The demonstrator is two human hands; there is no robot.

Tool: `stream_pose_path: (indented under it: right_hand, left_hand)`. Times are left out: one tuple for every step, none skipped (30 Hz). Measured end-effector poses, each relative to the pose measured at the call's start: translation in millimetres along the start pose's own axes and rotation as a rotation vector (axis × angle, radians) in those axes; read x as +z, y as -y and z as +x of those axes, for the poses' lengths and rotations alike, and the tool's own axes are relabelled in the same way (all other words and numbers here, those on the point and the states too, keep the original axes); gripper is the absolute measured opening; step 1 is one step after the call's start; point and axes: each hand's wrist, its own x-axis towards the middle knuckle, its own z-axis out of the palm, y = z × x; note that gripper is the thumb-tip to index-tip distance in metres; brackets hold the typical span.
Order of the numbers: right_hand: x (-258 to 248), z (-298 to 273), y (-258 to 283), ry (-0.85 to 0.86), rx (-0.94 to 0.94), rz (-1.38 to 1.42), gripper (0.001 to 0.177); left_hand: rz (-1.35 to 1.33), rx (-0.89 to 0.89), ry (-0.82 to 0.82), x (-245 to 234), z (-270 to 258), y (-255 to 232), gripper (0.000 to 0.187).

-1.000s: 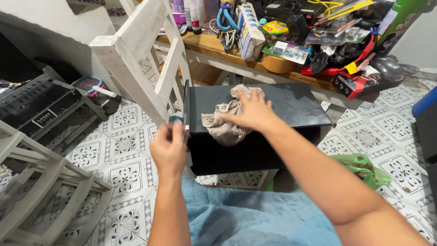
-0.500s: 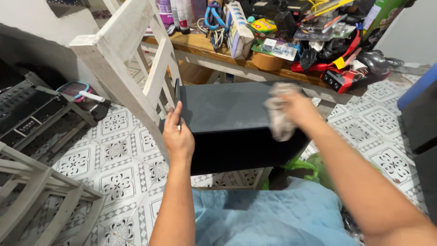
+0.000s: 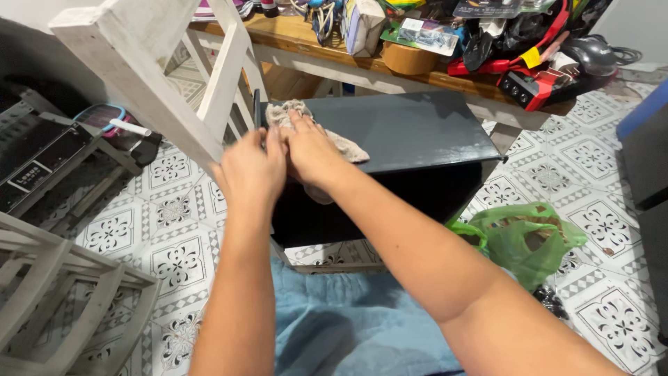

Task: The person wipes the exterior of a black storage box with a cloth, then opens it and removes several items including a plastic bag, a small orange tool case, and a white box. The items are placed on a nearby cluttered table.

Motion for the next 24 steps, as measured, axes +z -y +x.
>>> stream_pose_path:
  right_hand:
    - [0.4,-2.4,0.6,0.015,-0.026,0.014,0.039]
    - [-1.8,-4.1,-5.3,0.030,-0.052,0.029,0.039]
    - [-8.7,-1.7,-17.6,0.036,-0.081,0.036,0.039]
    - [-13.1,-1.6,-30.6,0.063,-0.048,0.014,0.040]
    - [-16.7,-8.6,-47.1,0.096,-0.007,-0.010,0.042]
    - [-22.3,-16.5,-66.4,0.129,0.034,-0.034,0.043]
    - [-35.8,-25.3,-90.9,0.069,0.002,-0.077,0.044]
    - [-52.7,-36.1,-116.8,0.010,-0.031,-0.120,0.045]
    - [-72.1,-49.1,-143.1,0.000,0.106,-0.081,0.047]
    - [-95.7,-60.5,-170.8,-0.005,0.144,-0.143,0.045]
    - [-118.5,-72.7,-197.0,0.030,0.383,-0.161,0.045]
    - [-138.2,-75.7,-220.7,0.060,0.504,0.126,0.041]
    - [-157.0,-81.3,-241.2,-0.024,0.413,-0.159,0.038]
    - [-167.6,-80.3,-255.7,-0.105,0.312,-0.441,0.035]
    - [-165.7,-73.7,-263.3,-0.020,0.393,-0.464,0.034]
    - [-156.6,-61.8,-263.7,0.065,0.473,-0.485,0.033]
    - [-142.0,-50.3,-256.9,0.152,0.553,-0.499,0.032]
    - [-119.9,-42.6,-242.4,-0.144,0.292,-0.286,0.033]
    - [-94.0,-17.7,-220.9,-0.083,0.441,-0.137,0.030]
    - [-68.5,-5.0,-196.1,-0.022,0.328,0.036,0.035]
    - [-46.4,12.0,-170.3,-0.056,0.077,-0.010,0.051]
    - [-21.2,27.2,-141.0,-0.137,-0.099,-0.097,0.056]
    - [-0.9,41.9,-113.0,0.067,0.156,-0.172,0.033]
    - [15.1,44.9,-90.3,0.013,0.065,-0.227,0.037]
  left_hand:
    - [0.072,-0.008,0.029,-2.4,12.9,-6.0,0.046]
    - [0.144,-0.016,0.058,-3.4,21.7,-8.1,0.047]
    - [0.149,0.007,0.050,-1.2,28.1,-10.7,0.050]
    - [0.153,0.030,0.042,2.8,33.5,-13.0,0.055]
    - [0.155,0.052,0.043,8.0,36.6,-13.0,0.062]
    - [0.138,0.008,0.094,10.8,39.7,-10.5,0.061]
    - [0.120,-0.032,0.145,12.5,42.6,-7.9,0.059]
    - [0.103,-0.072,0.198,13.7,44.6,-5.4,0.057]
    - [0.084,-0.072,0.194,15.1,45.7,-3.3,0.057]
    - [0.065,-0.071,0.191,15.9,46.6,-1.5,0.057]
    - [0.048,-0.074,0.187,15.3,46.6,1.7,0.056]
    - [0.021,-0.062,0.176,14.9,46.5,4.2,0.056]
    - [-0.006,-0.049,0.161,15.3,46.6,4.8,0.055]
    - [-0.033,-0.037,0.147,16.7,46.5,4.2,0.055]
    - [-0.017,-0.018,0.136,18.3,45.9,4.6,0.055]
    - [-0.002,0.002,0.125,20.3,45.1,4.6,0.055]
    - [0.020,0.020,0.114,21.0,43.6,6.2,0.055]
    - [0.021,0.022,0.113,22.0,41.7,7.3,0.055]
    - [0.022,0.025,0.107,22.1,41.6,7.3,0.055]
    - [0.022,0.028,0.100,21.8,41.6,7.0,0.055]
    - [0.039,0.018,0.109,20.6,41.8,7.1,0.056]
    - [0.055,0.009,0.119,19.2,41.7,6.9,0.056]
    - [0.068,0.000,0.127,18.5,41.7,5.5,0.057]
    - [0.082,-0.004,0.132,18.3,40.9,3.7,0.057]
